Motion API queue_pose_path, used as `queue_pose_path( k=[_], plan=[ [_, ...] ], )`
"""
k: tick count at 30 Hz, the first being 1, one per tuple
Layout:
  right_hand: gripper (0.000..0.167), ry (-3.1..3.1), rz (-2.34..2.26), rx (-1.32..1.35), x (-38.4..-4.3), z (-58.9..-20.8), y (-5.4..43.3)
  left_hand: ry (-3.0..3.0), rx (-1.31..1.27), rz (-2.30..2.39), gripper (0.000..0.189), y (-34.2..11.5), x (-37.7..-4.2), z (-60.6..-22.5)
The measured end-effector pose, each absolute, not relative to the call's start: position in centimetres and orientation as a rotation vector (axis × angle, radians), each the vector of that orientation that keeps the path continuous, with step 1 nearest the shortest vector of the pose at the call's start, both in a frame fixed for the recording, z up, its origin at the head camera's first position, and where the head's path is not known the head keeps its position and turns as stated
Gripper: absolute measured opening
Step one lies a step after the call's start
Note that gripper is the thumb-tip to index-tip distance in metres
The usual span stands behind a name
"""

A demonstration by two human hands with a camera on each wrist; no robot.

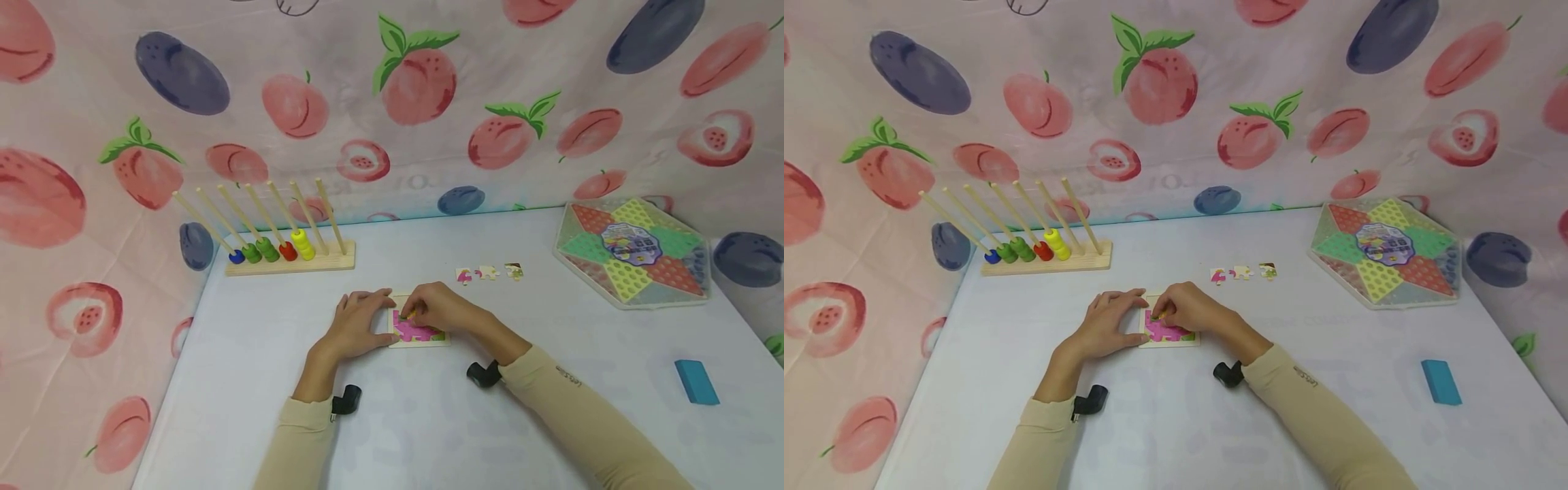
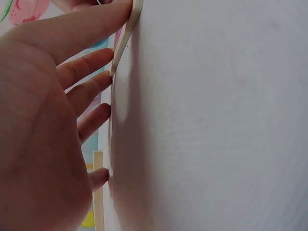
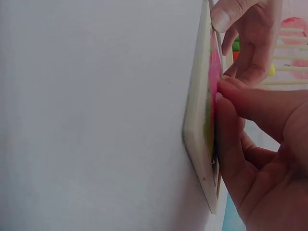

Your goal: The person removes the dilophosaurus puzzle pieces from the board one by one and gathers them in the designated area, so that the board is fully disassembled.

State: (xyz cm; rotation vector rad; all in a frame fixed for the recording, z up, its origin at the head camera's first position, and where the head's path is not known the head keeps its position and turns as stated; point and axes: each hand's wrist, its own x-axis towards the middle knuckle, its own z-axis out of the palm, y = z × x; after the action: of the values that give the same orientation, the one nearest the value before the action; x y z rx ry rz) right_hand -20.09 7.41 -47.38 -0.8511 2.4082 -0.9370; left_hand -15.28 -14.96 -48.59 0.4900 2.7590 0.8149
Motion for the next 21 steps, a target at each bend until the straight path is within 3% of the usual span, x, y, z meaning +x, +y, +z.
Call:
queue_pose_path(
  k=[21],
  plan=[
    [0.012, 2.457, -0.918, -0.813, -19.83, -46.86, 6.96, 2.756, 0.477, 0.853, 0.057, -14.8, -15.14, -48.1]
  ],
)
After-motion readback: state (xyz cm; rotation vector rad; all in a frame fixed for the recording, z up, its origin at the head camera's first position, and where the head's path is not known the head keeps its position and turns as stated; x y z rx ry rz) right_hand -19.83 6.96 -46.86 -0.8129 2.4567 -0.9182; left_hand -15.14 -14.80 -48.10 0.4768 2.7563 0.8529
